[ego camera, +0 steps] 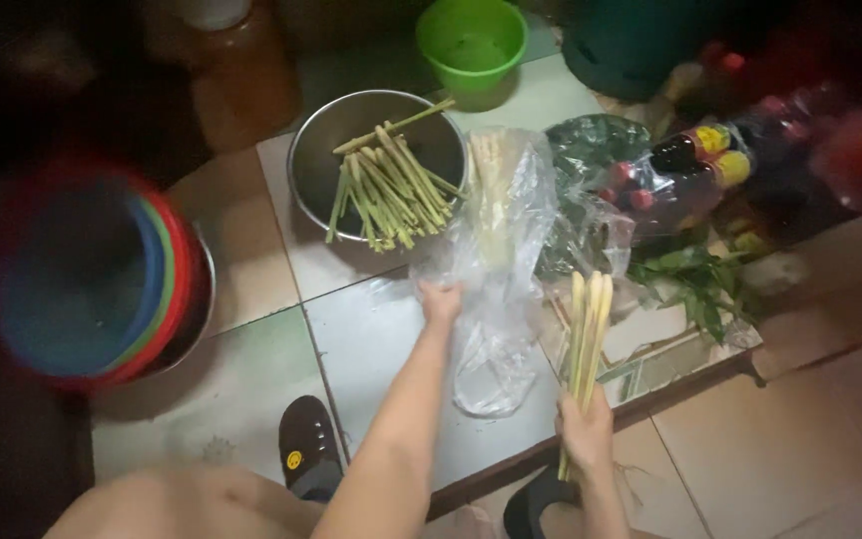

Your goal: Sorting lemongrass stalks and picking herb leaves from stems into a basket.

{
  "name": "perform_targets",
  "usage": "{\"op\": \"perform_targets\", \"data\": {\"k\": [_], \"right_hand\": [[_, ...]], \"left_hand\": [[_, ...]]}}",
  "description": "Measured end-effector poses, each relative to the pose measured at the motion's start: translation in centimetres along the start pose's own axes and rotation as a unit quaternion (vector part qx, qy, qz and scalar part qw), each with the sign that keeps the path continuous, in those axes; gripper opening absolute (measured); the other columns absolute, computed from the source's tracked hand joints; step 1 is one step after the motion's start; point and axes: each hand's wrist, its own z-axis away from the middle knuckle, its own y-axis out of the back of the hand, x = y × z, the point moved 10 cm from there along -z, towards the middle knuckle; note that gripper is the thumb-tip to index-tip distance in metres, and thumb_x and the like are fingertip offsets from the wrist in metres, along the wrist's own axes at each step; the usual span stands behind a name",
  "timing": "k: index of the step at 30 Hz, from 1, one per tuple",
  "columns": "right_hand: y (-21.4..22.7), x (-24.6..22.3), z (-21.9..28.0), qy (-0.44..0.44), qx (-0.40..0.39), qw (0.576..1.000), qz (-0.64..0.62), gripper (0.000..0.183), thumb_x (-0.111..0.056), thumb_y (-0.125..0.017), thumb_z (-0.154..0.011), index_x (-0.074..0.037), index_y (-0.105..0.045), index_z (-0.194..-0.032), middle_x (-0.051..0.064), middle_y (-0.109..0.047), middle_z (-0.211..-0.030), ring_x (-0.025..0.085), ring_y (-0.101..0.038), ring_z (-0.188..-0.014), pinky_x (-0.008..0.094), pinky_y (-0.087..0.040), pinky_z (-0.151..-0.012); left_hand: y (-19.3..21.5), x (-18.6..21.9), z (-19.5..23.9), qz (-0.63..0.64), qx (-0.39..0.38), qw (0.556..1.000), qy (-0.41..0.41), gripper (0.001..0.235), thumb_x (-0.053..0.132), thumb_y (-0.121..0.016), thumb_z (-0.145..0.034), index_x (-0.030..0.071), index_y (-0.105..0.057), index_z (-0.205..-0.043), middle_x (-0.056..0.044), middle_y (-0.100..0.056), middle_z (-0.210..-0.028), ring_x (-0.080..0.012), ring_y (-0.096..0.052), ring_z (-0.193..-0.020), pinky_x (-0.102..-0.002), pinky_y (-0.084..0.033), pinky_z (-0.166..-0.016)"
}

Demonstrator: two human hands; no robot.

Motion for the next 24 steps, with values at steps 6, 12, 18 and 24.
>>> {"op": "perform_targets", "data": {"k": [6, 12, 18, 24], "right_hand": [[0.3, -1.1, -0.6, 0.07, -0.005, 0.998, -0.006, 0.011, -0.008, -0.061, -0.092, -0.003, -0.054, -0.099, 0.001, -0.052, -0.069, 0.01, -0.049, -0.05, 0.028, -0.04, -0.042], [2.3, -3.3, 0.4, 0.118, 0.008, 0.993, -0.001, 0.013, -0.01, -0.064, -0.092, -0.004, -0.056, -0.1, 0.001, -0.055, -0.069, 0.01, -0.052, -0.055, 0.026, -0.041, -0.047], [6.0, -6.1, 6.0, 0.112, 0.081, 0.99, 0.03, 0.02, -0.013, -0.066, -0.095, -0.002, -0.054, -0.106, 0.004, -0.056, -0.074, 0.013, -0.052, -0.058, 0.031, -0.042, -0.05], [2.1, -3.0, 10.0, 0.291, -0.074, 0.937, 0.179, 0.038, -0.012, -0.069, -0.087, 0.003, -0.06, -0.121, 0.007, -0.069, -0.092, 0.017, -0.065, -0.083, 0.03, -0.052, -0.073]], "left_hand": [[-1.8, 9.9, 6.2, -0.111, -0.166, 0.964, -0.175, 0.033, 0.041, -0.069, -0.088, 0.011, -0.079, -0.098, -0.014, -0.077, -0.095, -0.0299, -0.072, -0.091, -0.043, -0.054, -0.081], [0.2, 22.8, 16.5, 0.031, -0.368, 0.894, -0.253, 0.027, 0.03, -0.058, -0.101, 0.007, -0.068, -0.092, -0.006, -0.071, -0.078, -0.018, -0.069, -0.072, -0.034, -0.055, -0.068], [7.5, 33.9, 22.9, 0.31, -0.56, 0.762, -0.102, 0.054, 0.03, -0.065, -0.098, 0.015, -0.043, -0.146, 0.0, -0.061, -0.087, -0.0082, -0.057, -0.063, -0.026, -0.052, -0.054], [13.3, 38.7, 22.7, 0.164, -0.515, 0.831, -0.128, 0.081, 0.047, -0.067, -0.093, 0.012, -0.037, -0.16, -0.007, -0.062, -0.079, -0.0094, -0.062, -0.057, -0.025, -0.048, -0.044]]}}
